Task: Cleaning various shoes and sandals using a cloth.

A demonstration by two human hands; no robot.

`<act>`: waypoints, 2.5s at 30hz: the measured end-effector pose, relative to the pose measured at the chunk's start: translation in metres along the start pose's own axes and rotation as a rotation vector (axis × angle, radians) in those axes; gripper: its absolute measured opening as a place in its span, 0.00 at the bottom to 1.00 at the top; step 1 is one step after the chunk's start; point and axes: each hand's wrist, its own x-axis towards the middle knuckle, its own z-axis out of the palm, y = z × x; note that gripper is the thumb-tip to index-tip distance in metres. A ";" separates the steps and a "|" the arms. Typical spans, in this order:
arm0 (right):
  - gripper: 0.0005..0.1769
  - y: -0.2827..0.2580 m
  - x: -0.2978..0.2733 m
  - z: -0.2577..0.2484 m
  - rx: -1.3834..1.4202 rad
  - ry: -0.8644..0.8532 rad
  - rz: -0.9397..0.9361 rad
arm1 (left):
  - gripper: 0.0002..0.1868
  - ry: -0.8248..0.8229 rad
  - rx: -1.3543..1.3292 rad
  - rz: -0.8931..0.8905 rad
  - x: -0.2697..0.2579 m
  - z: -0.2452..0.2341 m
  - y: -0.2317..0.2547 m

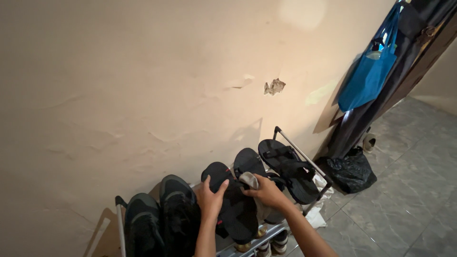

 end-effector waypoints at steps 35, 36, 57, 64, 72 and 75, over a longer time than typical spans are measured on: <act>0.30 0.002 -0.026 -0.032 0.018 0.160 0.005 | 0.44 -0.229 0.309 -0.050 -0.024 -0.006 0.038; 0.30 0.002 -0.027 -0.033 0.015 0.168 0.001 | 0.45 -0.216 0.321 -0.033 -0.025 -0.005 0.038; 0.25 -0.027 -0.040 -0.037 0.152 0.191 -0.070 | 0.61 -0.338 0.306 0.055 -0.033 -0.017 0.061; 0.23 -0.027 -0.034 -0.031 0.275 0.244 -0.159 | 0.56 -0.346 0.288 0.057 -0.029 -0.016 0.053; 0.22 -0.055 -0.031 -0.014 0.396 0.314 -0.399 | 0.32 0.188 0.099 0.343 -0.060 -0.090 0.109; 0.21 -0.102 -0.049 0.003 0.474 0.219 -0.473 | 0.28 0.265 0.058 0.326 -0.073 -0.124 0.115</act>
